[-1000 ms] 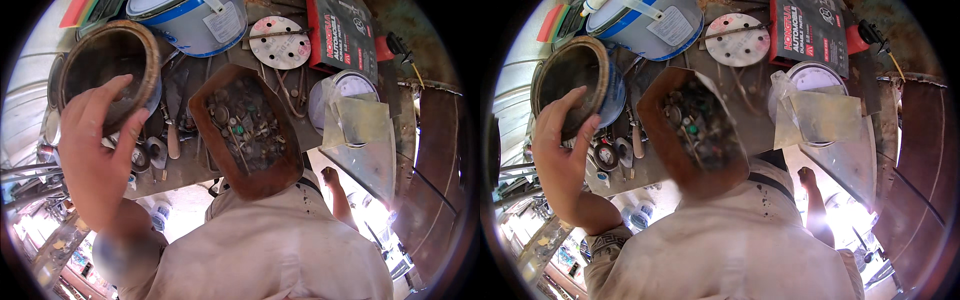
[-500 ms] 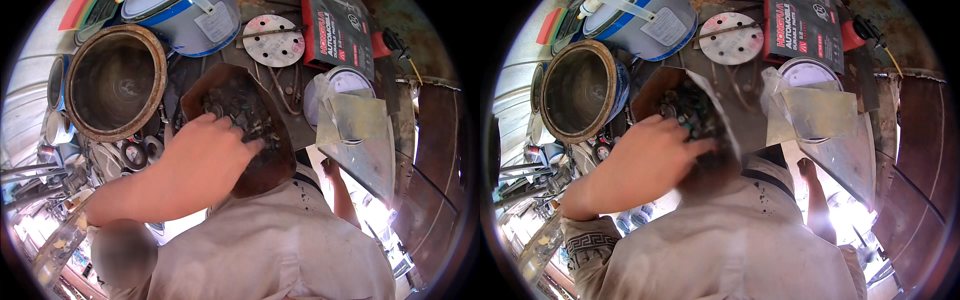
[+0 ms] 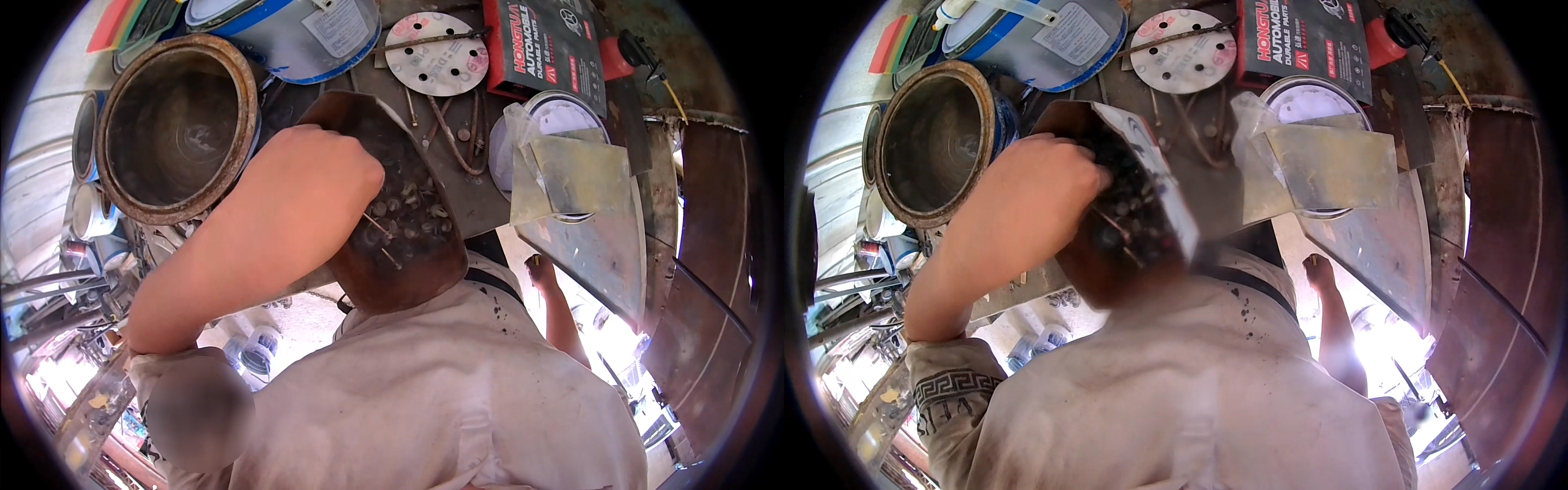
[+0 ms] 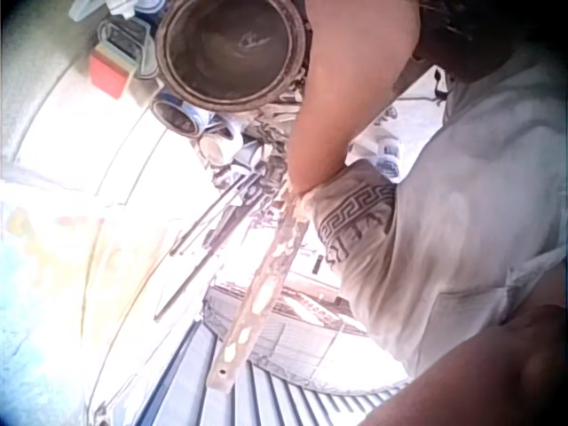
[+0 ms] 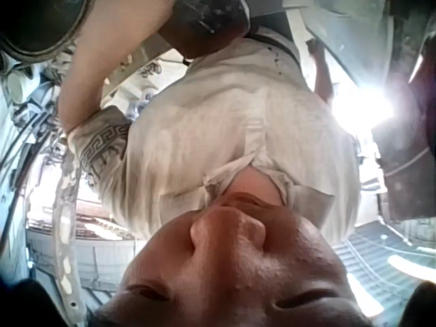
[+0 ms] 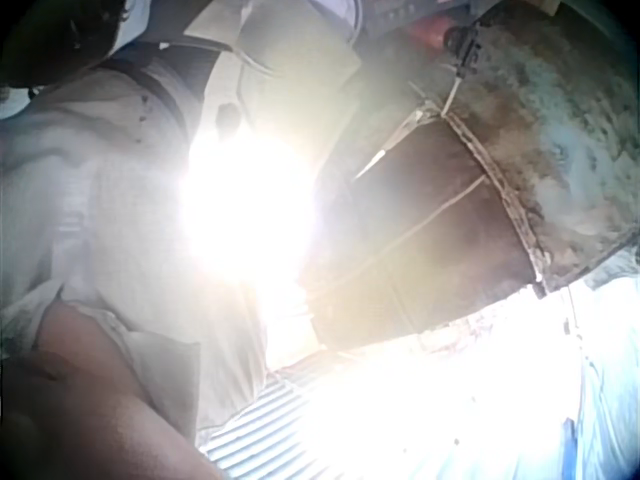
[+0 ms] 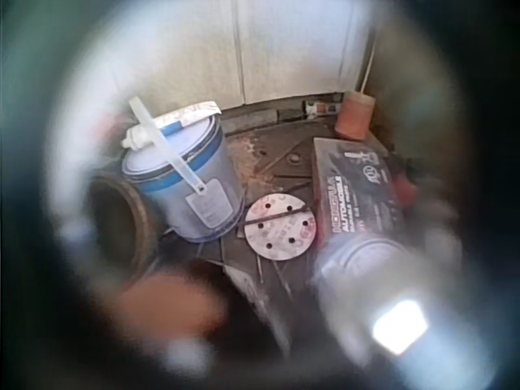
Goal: The person uses a screwdriver to pry and remove plastic clips from a detached car bumper. They then walk to a workbench to retrieve a replacement clip from a container and return to the bumper to install it.
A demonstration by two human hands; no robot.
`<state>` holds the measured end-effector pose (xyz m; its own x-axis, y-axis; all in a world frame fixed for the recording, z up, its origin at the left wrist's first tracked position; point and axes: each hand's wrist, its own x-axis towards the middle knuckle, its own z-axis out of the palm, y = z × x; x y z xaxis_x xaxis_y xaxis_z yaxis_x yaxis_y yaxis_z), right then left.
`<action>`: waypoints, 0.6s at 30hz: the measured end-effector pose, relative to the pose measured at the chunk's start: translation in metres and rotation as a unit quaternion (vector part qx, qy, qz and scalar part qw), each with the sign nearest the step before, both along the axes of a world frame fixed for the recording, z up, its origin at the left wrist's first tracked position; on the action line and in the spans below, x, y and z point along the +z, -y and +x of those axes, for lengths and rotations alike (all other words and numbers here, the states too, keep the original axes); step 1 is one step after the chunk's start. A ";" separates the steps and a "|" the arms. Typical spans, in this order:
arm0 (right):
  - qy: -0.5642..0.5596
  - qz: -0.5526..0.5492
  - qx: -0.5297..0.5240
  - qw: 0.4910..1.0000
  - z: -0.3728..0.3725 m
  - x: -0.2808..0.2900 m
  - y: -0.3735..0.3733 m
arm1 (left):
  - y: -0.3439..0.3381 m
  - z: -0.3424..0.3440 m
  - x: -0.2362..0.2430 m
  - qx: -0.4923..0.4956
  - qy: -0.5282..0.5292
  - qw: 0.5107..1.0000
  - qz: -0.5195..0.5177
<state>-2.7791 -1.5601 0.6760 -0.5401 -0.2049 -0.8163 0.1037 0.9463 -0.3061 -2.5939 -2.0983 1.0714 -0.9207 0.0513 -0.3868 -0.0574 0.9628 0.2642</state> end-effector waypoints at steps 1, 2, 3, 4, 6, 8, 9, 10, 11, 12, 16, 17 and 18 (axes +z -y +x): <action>-0.003 -0.001 0.004 1.000 0.000 -0.005 -0.006 | 0.000 -0.001 0.000 -0.008 -0.010 1.000 -0.004; -0.004 -0.005 0.011 1.000 0.000 -0.011 -0.011 | 0.000 0.000 0.002 -0.013 -0.018 1.000 -0.009; -0.025 -0.003 0.015 1.000 0.001 -0.008 -0.023 | 0.004 -0.001 -0.004 -0.016 -0.071 0.997 0.012; -0.046 -0.002 0.021 0.999 0.002 -0.005 -0.034 | 0.008 0.000 -0.008 -0.017 -0.123 0.992 0.033; -0.055 0.011 0.017 0.998 0.003 0.000 -0.041 | 0.013 -0.002 -0.008 -0.004 -0.181 0.982 0.047; -0.029 0.028 0.003 0.999 0.002 0.009 -0.021 | 0.017 -0.005 0.009 0.027 -0.192 0.981 0.027; -0.022 0.031 -0.002 0.999 0.003 0.014 -0.011 | 0.018 -0.005 0.016 0.039 -0.195 0.980 0.029; -0.020 0.036 -0.009 0.999 0.004 0.022 -0.002 | 0.020 -0.006 0.022 0.048 -0.202 0.978 0.034; -0.017 0.042 -0.018 0.999 0.004 0.026 0.002 | 0.022 -0.008 0.026 0.053 -0.208 0.975 0.052; -0.024 0.029 -0.011 0.999 0.003 0.020 -0.005 | 0.024 -0.009 0.027 0.057 -0.214 0.972 0.072; -0.038 -0.038 0.007 0.999 0.001 0.004 -0.009 | 0.027 0.004 0.031 0.132 -0.214 0.940 0.228; -0.041 -0.053 0.005 0.998 0.002 0.004 -0.007 | 0.025 0.007 0.026 0.182 -0.227 0.908 0.302; -0.032 -0.042 -0.004 0.999 0.002 0.004 -0.006 | 0.023 0.010 0.021 0.229 -0.238 0.867 0.373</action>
<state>-2.7769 -1.5540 0.6802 -0.5918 -0.2671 -0.7605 0.0895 0.9159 -0.3913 -2.5837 -2.1210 1.0926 -0.9569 -0.2894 0.0252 -0.1032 0.4195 0.9019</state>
